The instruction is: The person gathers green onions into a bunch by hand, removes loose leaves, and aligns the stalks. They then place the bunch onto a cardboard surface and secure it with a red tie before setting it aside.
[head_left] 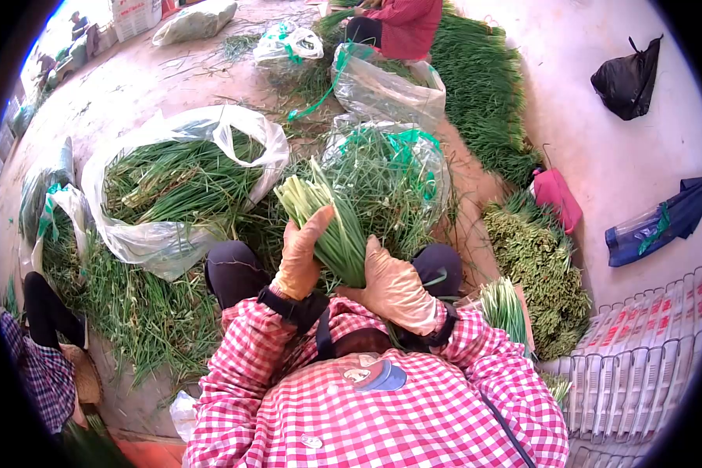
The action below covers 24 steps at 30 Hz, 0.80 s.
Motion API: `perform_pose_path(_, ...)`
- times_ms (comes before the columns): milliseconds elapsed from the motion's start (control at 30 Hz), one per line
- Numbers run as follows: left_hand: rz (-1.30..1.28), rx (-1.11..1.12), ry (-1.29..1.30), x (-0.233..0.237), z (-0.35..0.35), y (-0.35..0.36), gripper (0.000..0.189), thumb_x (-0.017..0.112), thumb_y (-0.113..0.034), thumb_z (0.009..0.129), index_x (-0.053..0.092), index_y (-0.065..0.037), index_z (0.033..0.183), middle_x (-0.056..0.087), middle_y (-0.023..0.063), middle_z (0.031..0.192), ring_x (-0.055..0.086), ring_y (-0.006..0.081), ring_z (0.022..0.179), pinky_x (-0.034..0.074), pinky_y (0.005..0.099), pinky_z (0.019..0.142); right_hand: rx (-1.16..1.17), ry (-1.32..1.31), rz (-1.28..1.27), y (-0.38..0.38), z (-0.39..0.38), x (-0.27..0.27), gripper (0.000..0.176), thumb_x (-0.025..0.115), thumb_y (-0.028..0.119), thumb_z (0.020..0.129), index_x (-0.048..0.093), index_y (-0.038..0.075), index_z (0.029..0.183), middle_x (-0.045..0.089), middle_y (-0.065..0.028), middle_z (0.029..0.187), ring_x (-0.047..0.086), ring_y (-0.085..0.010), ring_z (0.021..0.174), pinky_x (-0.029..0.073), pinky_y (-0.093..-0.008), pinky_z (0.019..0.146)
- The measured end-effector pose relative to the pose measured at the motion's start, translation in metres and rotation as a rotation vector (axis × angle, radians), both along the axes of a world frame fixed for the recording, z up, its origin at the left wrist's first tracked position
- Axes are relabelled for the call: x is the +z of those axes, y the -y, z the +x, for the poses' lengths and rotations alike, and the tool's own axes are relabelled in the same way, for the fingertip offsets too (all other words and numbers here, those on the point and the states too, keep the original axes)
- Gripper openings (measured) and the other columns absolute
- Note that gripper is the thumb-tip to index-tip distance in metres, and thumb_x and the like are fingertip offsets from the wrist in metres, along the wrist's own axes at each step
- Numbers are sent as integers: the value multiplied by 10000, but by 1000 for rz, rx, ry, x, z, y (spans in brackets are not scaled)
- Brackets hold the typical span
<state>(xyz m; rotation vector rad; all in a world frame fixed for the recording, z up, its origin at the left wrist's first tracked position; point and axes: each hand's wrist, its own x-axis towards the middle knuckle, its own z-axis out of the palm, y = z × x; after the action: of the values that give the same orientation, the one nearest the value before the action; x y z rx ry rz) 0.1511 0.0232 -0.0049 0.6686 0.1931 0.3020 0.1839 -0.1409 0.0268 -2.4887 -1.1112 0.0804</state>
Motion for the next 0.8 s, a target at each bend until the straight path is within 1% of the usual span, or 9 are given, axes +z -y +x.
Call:
perform_pose_path(67, -69, 9, -34, -8, 2, -2, 417, 675, -258, 841, 544, -22, 1159, 639, 72, 1005, 641, 192, 885, 529, 353, 808, 46, -85, 25, 0, -1, 2, 854, 652, 556, 777, 388, -118, 1230, 606, -284, 963, 624, -440, 783, 512, -450, 692)
perform_pose_path(133, -123, -81, 42, -26, 0, -6, 516, 645, -310, 841, 503, 0, 1229, 608, 125, 1119, 615, 231, 984, 499, 382, 884, 33, -285, -79, -4, 6, 29, 824, 568, 617, 817, 416, -88, 1216, 610, -285, 956, 616, -452, 790, 502, -457, 703)
perform_pose_path(267, -327, -234, 111, -22, 1, -7, 599, 613, -267, 818, 432, 37, 1301, 573, 176, 1212, 590, 288, 1066, 458, 400, 971, -69, -297, 89, -8, 25, 25, 501, 398, 466, 964, 577, 2, 906, 594, -281, 768, 580, -459, 773, 456, -497, 625)
perform_pose_path(400, -350, -267, 272, -4, 3, -8, 681, 638, -212, 767, 379, 17, 1353, 486, 178, 1325, 531, 284, 1161, 427, 410, 1003, 74, -978, 456, -4, 45, 29, 518, 377, 451, 993, 624, -1, 1048, 648, -15, 805, 552, -91, 733, 469, -293, 689)
perform_pose_path(533, -252, -276, 344, -3, 11, -7, 909, 674, -270, 695, 222, -3, 1437, 331, 237, 1436, 387, 333, 1304, 374, 427, 1060, 36, -1161, 362, -6, 53, 3, 413, 376, 335, 1018, 586, -3, 1129, 637, -5, 966, 565, -117, 846, 464, -283, 784)
perform_pose_path(600, -287, -285, 386, -4, 14, -4, 953, 687, -254, 681, 179, -39, 1458, 319, 242, 1441, 389, 355, 1301, 385, 424, 1054, 394, -711, 253, 15, 73, -68, 498, 304, 387, 1021, 607, 5, 1122, 656, -49, 947, 590, -153, 884, 475, -292, 818)
perform_pose_path(667, -294, -304, 363, -12, 14, -2, 966, 687, -249, 686, 149, -71, 1468, 432, 240, 1345, 487, 351, 1210, 425, 428, 1015, 420, -679, 118, 19, 82, -69, 501, 278, 387, 1020, 587, 20, 1163, 653, -77, 989, 605, -179, 923, 484, -301, 844)
perform_pose_path(767, -296, -296, 297, -13, 10, 4, 968, 684, -265, 685, 149, -64, 1467, 503, 231, 1261, 538, 332, 1149, 444, 432, 990, -54, -1245, -120, 7, 86, 36, 430, 308, 312, 1012, 494, 53, 1300, 616, -92, 1143, 614, -200, 984, 496, -314, 872)
perform_pose_path(800, -290, -283, 280, -10, 11, 4, 970, 683, -271, 684, 151, -58, 1465, 519, 227, 1240, 548, 326, 1136, 447, 432, 985, 12, -1296, 89, 12, 88, 51, 414, 307, 312, 1012, 550, 40, 1207, 648, -98, 1064, 643, -233, 931, 521, -350, 787)
